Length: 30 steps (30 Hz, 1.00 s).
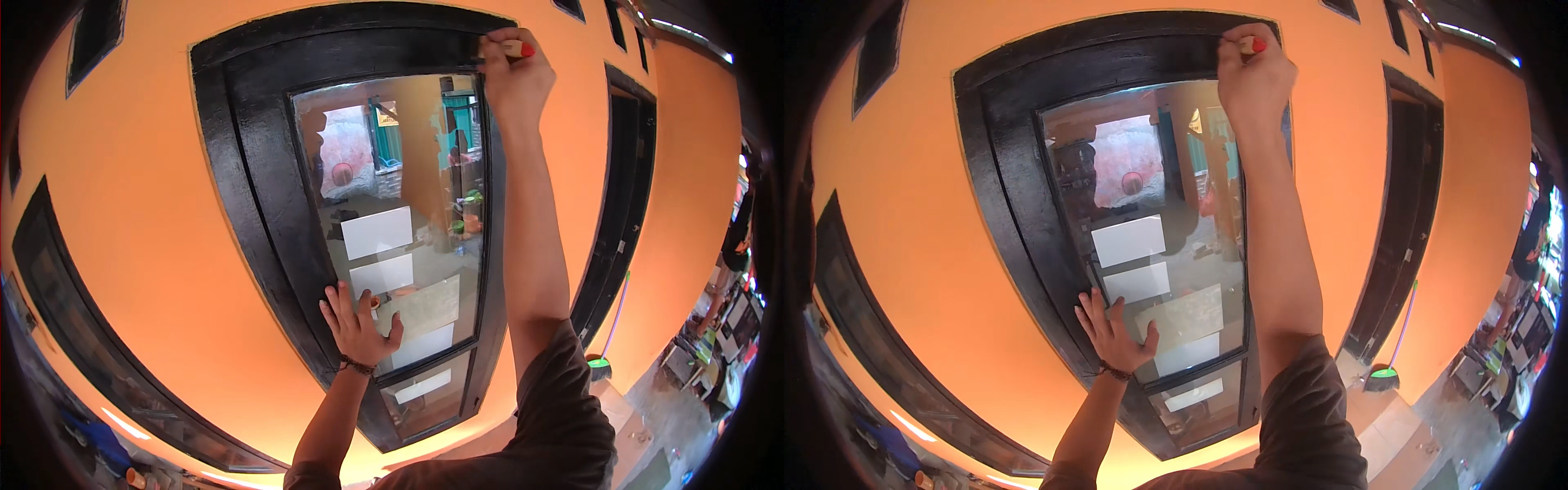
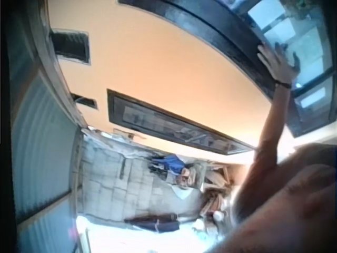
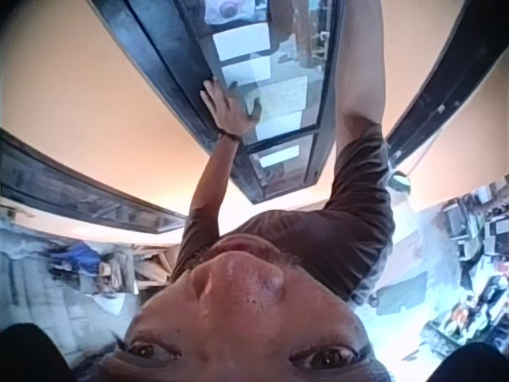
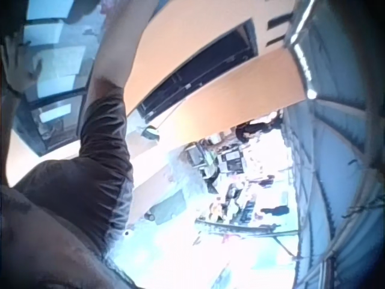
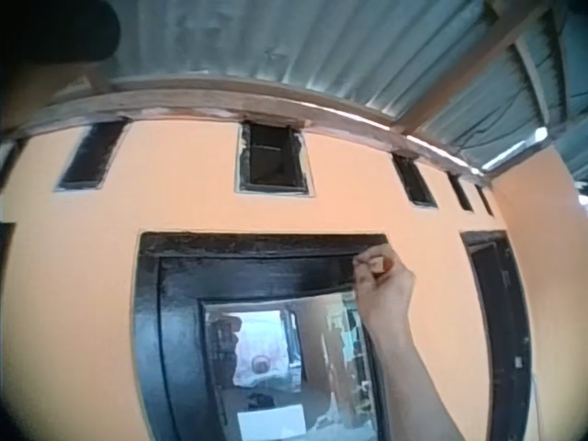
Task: The person paints the wooden frame of a glass door using a brush dipped into a container of dark paint.
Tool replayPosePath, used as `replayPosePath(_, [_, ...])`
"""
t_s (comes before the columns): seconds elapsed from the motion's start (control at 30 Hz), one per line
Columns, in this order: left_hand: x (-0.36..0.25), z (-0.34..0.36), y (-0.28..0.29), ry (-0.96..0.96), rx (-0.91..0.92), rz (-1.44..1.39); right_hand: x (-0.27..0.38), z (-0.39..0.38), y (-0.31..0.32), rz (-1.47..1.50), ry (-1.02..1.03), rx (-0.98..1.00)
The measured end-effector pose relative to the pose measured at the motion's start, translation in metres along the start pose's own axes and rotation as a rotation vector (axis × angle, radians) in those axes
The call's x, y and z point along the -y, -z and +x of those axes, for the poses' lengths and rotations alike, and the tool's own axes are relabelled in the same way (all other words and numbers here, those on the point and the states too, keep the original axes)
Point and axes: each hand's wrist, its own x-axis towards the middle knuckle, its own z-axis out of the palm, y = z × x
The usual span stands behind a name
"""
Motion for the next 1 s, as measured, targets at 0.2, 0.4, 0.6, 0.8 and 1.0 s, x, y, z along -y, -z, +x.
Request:
replayPosePath(0.2, [-0.004, -0.001, 0.002, 0.018, 0.011, -0.016, 0.039, -0.045, -0.079, -0.533, 0.48, -0.019])
replayPosePath(0.4, [-0.001, -0.003, 0.0, 0.01, -0.021, -0.01, 0.104, -0.086, -0.154, 0.043, 0.429, 0.19])
replayPosePath(0.6, [0.003, -0.007, 0.003, -0.009, -0.028, -0.033, 0.021, -0.026, -0.079, 0.416, -0.034, 0.157])
replayPosePath(0.8, [-0.001, -0.003, 0.004, 0.004, 0.026, -0.046, 0.012, -0.014, -0.019, -0.383, 0.285, -0.162])
replayPosePath(1.0, [0.0, -0.006, 0.0, -0.018, 0.039, -0.031, 0.064, -0.092, -0.116, -0.461, 0.383, 0.035])
